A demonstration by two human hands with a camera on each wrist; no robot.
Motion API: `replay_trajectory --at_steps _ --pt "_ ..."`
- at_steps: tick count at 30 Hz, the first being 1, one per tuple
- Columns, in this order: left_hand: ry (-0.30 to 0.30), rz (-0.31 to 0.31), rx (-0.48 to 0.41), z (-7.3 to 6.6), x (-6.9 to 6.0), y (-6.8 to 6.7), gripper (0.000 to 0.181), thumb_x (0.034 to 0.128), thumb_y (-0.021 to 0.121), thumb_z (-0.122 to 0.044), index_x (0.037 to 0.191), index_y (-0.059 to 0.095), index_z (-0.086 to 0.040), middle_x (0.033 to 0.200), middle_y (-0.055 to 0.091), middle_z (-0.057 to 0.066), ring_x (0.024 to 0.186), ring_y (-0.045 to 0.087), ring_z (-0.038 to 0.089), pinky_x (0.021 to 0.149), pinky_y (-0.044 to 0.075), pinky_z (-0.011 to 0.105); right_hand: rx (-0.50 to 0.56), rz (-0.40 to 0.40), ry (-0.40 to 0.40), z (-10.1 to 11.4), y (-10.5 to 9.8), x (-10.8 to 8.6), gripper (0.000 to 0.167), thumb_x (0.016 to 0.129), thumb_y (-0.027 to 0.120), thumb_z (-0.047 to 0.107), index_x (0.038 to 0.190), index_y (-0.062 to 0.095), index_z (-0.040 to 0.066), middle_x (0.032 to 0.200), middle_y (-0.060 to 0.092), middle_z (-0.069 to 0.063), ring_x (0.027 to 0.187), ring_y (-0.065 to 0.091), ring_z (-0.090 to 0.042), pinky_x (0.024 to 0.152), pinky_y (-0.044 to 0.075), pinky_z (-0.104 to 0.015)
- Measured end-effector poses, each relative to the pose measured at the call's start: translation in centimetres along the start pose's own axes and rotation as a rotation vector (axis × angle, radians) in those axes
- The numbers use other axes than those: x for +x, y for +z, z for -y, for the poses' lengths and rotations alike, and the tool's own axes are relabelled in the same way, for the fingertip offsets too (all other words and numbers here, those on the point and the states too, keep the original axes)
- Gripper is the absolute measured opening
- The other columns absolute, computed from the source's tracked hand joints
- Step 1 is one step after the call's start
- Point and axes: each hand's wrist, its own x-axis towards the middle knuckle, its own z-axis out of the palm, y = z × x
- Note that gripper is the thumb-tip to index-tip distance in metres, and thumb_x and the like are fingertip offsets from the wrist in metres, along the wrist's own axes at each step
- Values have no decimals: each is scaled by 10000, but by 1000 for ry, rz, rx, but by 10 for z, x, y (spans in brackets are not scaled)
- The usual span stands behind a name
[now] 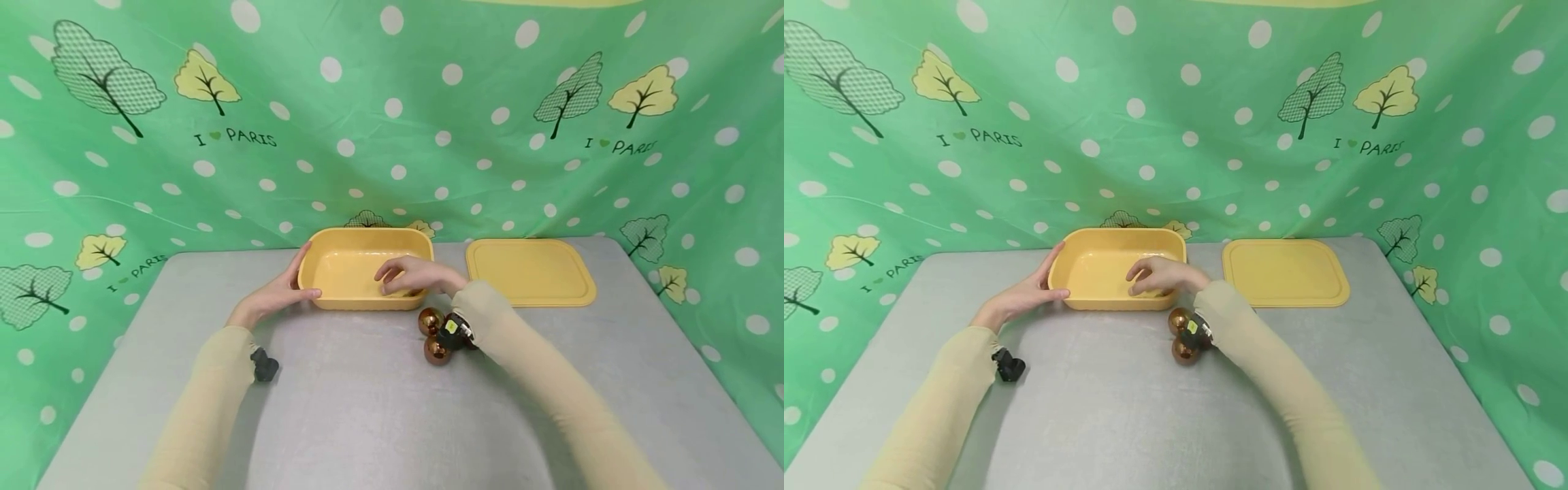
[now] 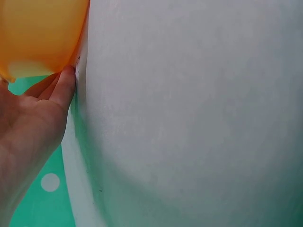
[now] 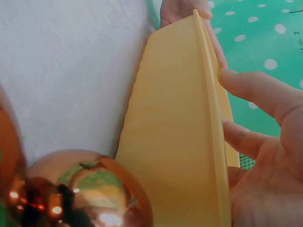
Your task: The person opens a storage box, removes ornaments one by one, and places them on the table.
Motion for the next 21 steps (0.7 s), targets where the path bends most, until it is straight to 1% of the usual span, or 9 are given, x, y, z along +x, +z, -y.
replay_trajectory --at_steps 3,6,9,12,15,16,18,21 --pt "0 0 -5 0 0 0 1048 895 688 -103 1531 -91 -397 1593 -176 51 1446 -26 321 1148 50 481 -16 43 7 0 -1 3 348 883 610 77 1215 591 -24 1109 616 -139 891 541 -140 756 475 -310" --pt "-2 -2 1 -1 0 0 1049 895 689 -112 1532 -97 -393 1591 -184 58 1445 -37 331 1146 39 490 -15 89 33 1 -2 6 323 867 563 -7 1186 591 -49 1081 623 -139 831 521 -126 700 444 -263" --pt "-5 -5 9 -1 -1 1 1051 894 692 -128 1533 -102 -386 1590 -187 66 1445 -36 339 1145 41 497 -9 143 64 1 -3 9 320 860 544 -49 1175 605 -45 1064 627 -96 797 502 -109 659 416 -237" --pt "-1 -3 12 -1 -1 1 1055 894 694 -136 1534 -112 -371 1590 -186 73 1444 -29 347 1143 46 507 14 176 74 0 -3 12 339 841 528 -74 1163 628 -39 1019 626 -53 732 473 -94 615 387 -218" --pt "3 -6 10 -1 -1 1 1055 893 696 -140 1537 -109 -361 1592 -176 78 1444 -21 349 1142 51 515 31 178 64 -3 -3 16 352 821 529 -78 1149 651 -34 980 627 -32 693 462 -88 600 376 -207" --pt "5 -5 12 -1 -1 1 1055 894 696 -143 1537 -112 -358 1592 -175 79 1444 -23 351 1141 49 521 34 173 56 -4 -2 17 351 817 539 -74 1146 656 -34 978 633 -30 703 474 -88 610 390 -201" --pt "6 -8 13 -1 -1 1 1048 895 694 -143 1538 -106 -358 1595 -168 74 1445 -20 343 1142 51 518 45 157 30 -6 -2 19 345 818 555 -73 1144 660 -38 988 642 -37 753 508 -86 645 419 -193" --pt "10 -6 15 0 -1 1 1033 904 683 -137 1537 -100 -366 1597 -161 60 1447 -17 328 1144 55 509 101 121 -4 -9 -1 19 330 828 585 -70 1151 651 -52 1020 646 -64 838 542 -104 707 460 -202"
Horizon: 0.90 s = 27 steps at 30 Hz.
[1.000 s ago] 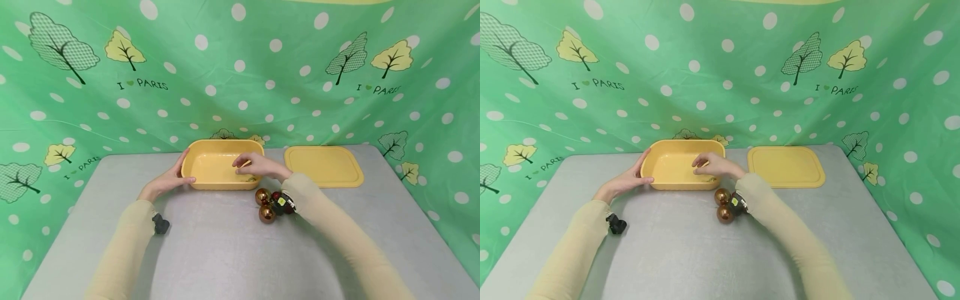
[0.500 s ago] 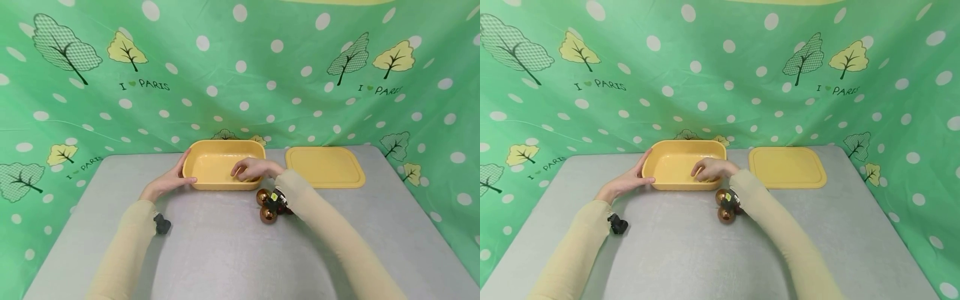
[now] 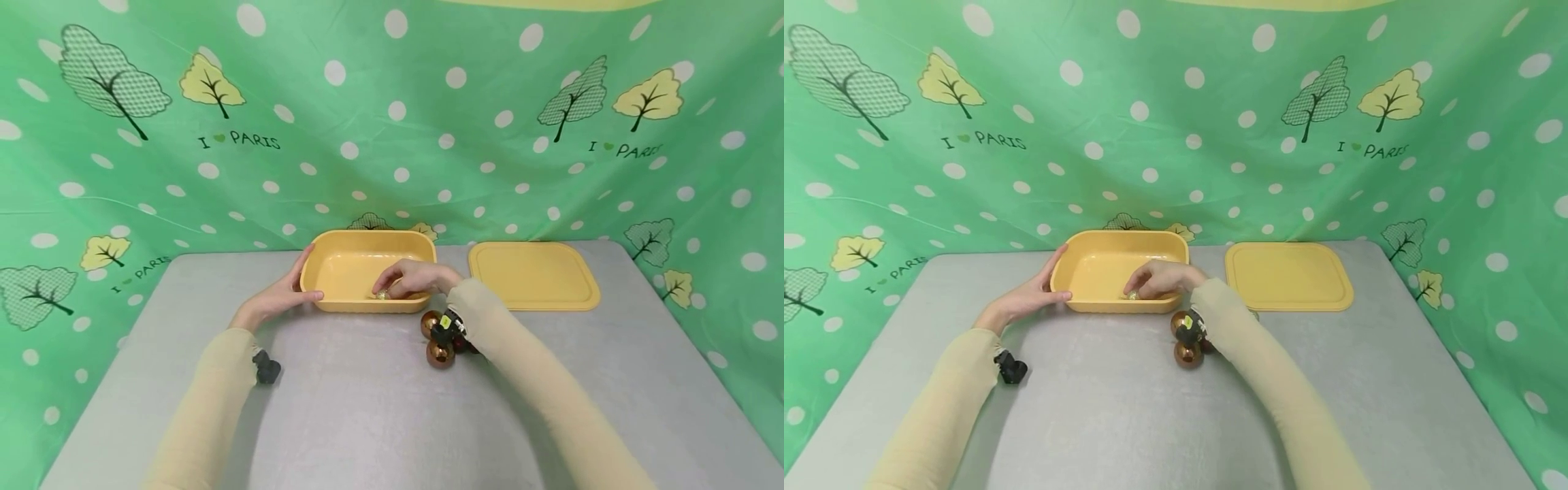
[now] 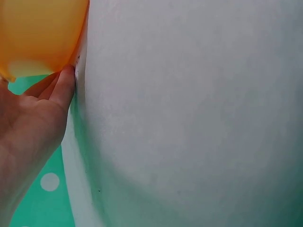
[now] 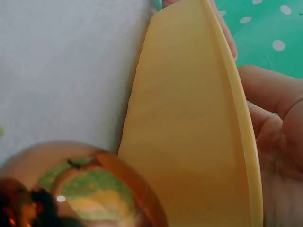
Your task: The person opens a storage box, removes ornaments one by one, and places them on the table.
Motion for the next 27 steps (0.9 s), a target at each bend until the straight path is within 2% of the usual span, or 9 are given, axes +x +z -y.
replay_trajectory --at_steps 3,8,16,23,27 --pt "0 -1 0 1 0 0 1023 908 676 -129 1536 -93 -378 1597 -161 50 1447 -15 320 1145 57 501 72 -38 -37 -2 1 -1 314 853 616 -55 1166 637 -59 1053 641 -82 899 573 -127 765 498 -239" --pt "-2 -2 -3 2 1 0 1034 903 682 -124 1537 -97 -372 1596 -168 59 1445 -18 339 1143 47 510 116 -93 -130 -1 1 -11 323 879 630 -20 1197 609 -67 1109 634 -112 994 600 -173 873 516 -338" --pt "-11 2 -6 2 2 -1 1060 890 700 -142 1537 -109 -369 1590 -185 80 1439 -8 376 1136 58 535 153 -142 -213 -1 1 -41 352 900 622 26 1239 589 -61 1139 631 -108 988 607 -236 913 497 -424" --pt "-16 6 -14 2 2 -2 1069 883 710 -149 1537 -105 -372 1588 -190 84 1439 -2 374 1139 61 517 178 -173 -273 -3 4 -60 340 903 628 9 1235 588 -54 1157 628 -121 965 610 -209 889 508 -371" --pt "-14 3 -6 1 2 -1 1063 887 704 -150 1537 -109 -365 1587 -188 92 1438 -6 376 1139 56 520 150 -193 -297 -9 3 -70 333 903 616 -9 1226 577 -79 1167 618 -147 980 606 -221 876 508 -337"
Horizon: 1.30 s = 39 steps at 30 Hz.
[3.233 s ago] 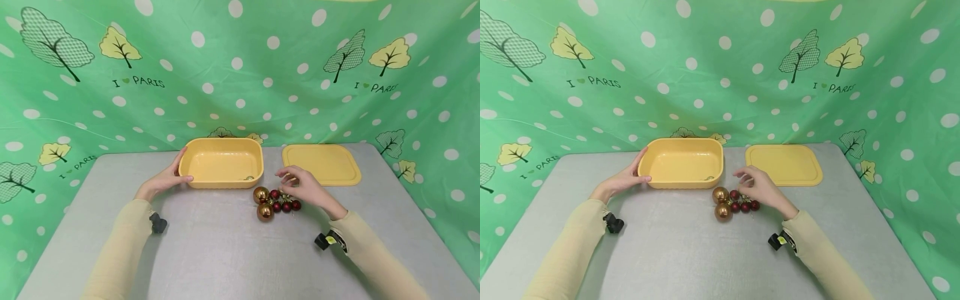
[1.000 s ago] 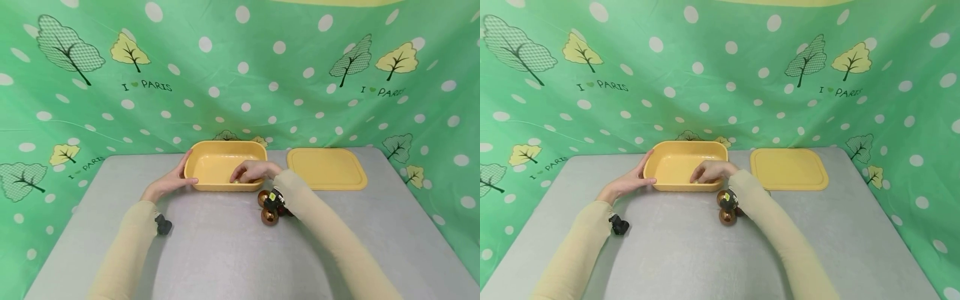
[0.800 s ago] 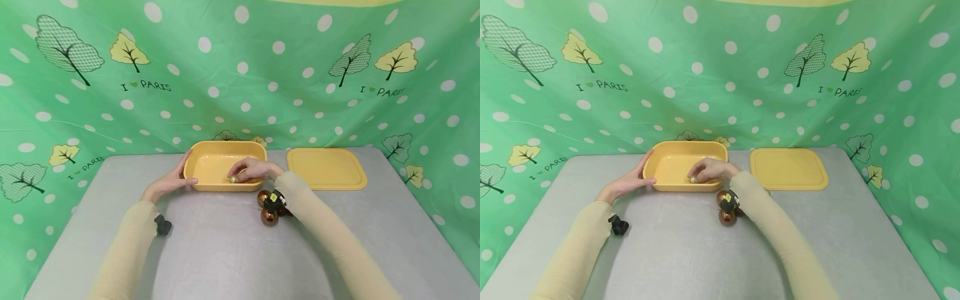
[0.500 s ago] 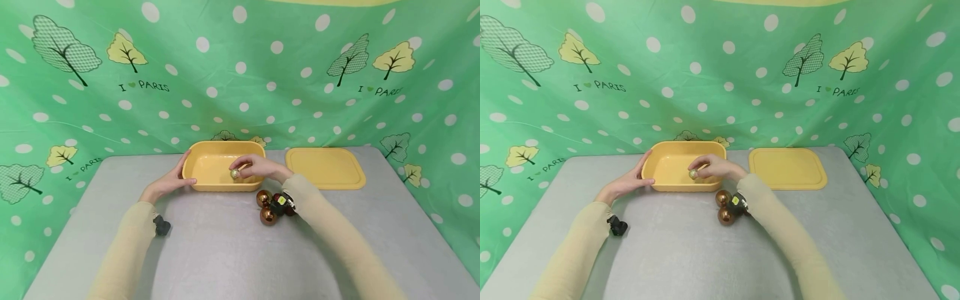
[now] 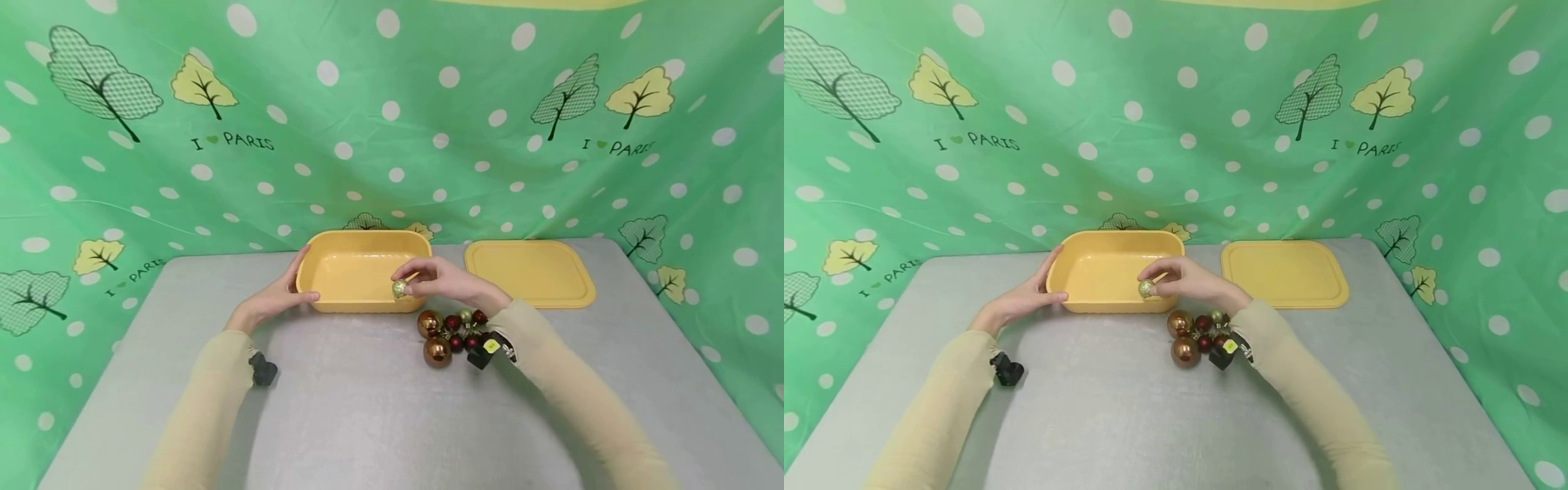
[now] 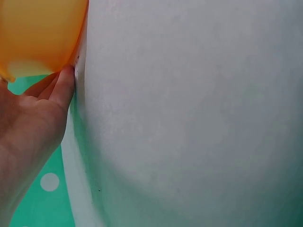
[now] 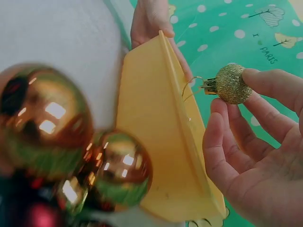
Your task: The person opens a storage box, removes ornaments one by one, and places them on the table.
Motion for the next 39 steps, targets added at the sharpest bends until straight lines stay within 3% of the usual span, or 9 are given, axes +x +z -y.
replay_trajectory --at_steps 6,17,26,33,39 --pt "10 -6 8 1 1 3 1046 897 692 -142 1539 -105 -358 1593 -170 86 1442 -12 358 1140 50 521 -95 -21 -20 -4 -9 -30 337 898 617 -5 1225 574 -77 1209 595 -184 1061 570 -311 923 480 -326" --pt "0 -5 16 0 2 2 1033 902 688 -151 1534 -95 -387 1595 -165 79 1444 -7 355 1144 57 507 -145 -55 20 -19 -20 -80 355 907 620 20 1243 562 -79 1190 601 -179 1023 602 -302 866 506 -307" --pt "-3 -5 -17 0 2 2 1029 903 680 -122 1536 -89 -383 1598 -154 70 1446 8 331 1148 62 478 -145 -156 51 -26 -28 -110 350 898 638 16 1228 574 -82 1190 595 -202 1050 583 -335 823 526 -297" --pt "-9 -7 -15 0 0 1 1028 906 675 -115 1536 -93 -381 1596 -162 66 1446 -4 331 1148 53 480 -197 -191 -3 -29 -34 -135 333 903 625 -9 1220 571 -94 1207 593 -214 1038 600 -247 845 511 -283" --pt "-7 -5 -15 0 0 1 1026 907 673 -116 1532 -91 -396 1595 -170 65 1445 -10 342 1146 48 490 -184 -225 38 -33 -36 -154 346 904 630 1 1229 556 -95 1209 566 -263 1051 600 -231 829 521 -286"
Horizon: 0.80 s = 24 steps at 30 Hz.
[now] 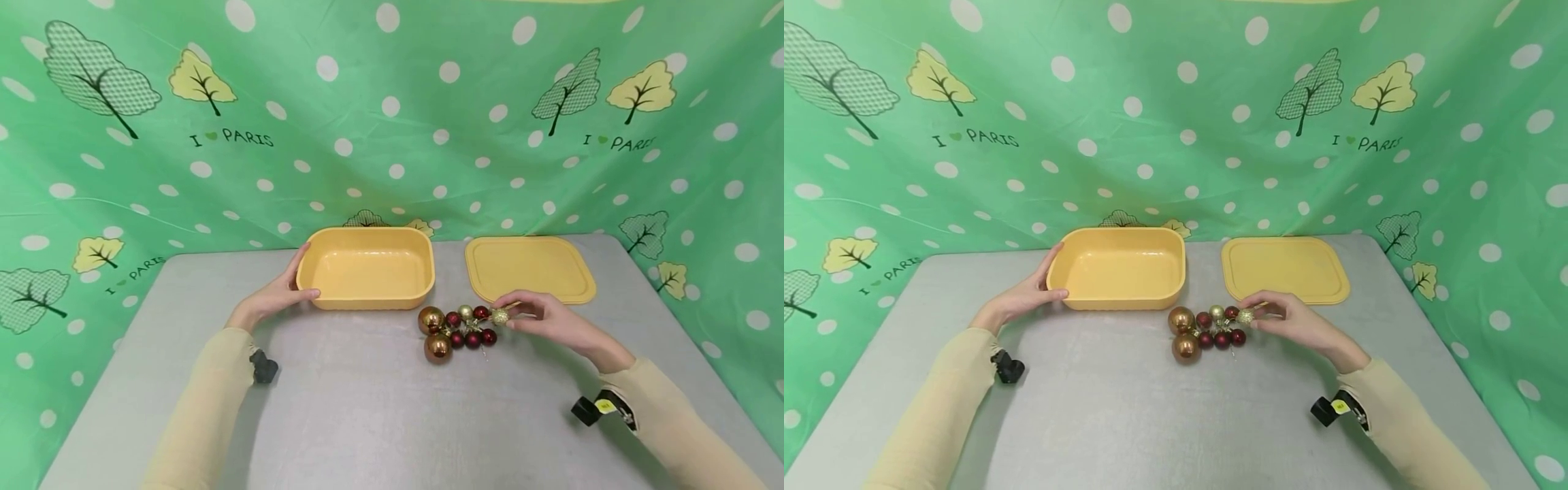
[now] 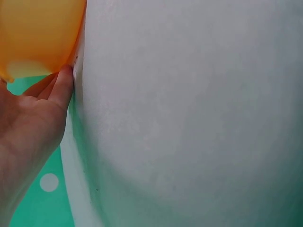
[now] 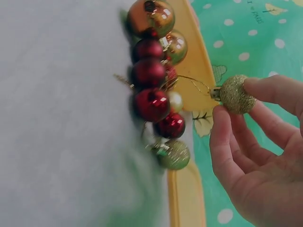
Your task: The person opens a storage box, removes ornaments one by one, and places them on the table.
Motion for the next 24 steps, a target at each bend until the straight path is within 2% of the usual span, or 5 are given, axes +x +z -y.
replay_trajectory --at_steps 4,11,18,24 --pt "-1 1 0 0 -1 0 1027 908 675 -122 1529 -93 -405 1593 -176 66 1444 -13 354 1144 47 504 -18 -54 38 -8 1 -10 339 893 650 9 1215 575 -62 1195 583 -217 1039 605 -214 823 524 -279" --pt "-2 4 -2 -2 -1 0 1026 907 677 -130 1533 -93 -391 1593 -177 64 1442 -10 362 1140 59 522 -100 -117 46 -19 11 -21 360 847 676 -37 1186 570 -91 1165 592 -237 1008 602 -355 811 531 -271" --pt "-8 0 6 -3 -2 0 1013 915 668 -129 1531 -88 -403 1595 -165 55 1445 -4 340 1143 64 510 -164 -206 80 -22 23 -21 355 793 707 -75 1122 575 -85 1097 610 -201 953 614 -330 816 533 -306" --pt "-2 6 7 -2 -1 0 1012 918 664 -123 1531 -93 -400 1596 -162 66 1444 -4 344 1142 63 512 -181 -218 85 -24 28 -18 349 777 735 -64 1085 571 -60 1034 613 -162 915 617 -305 773 541 -317"
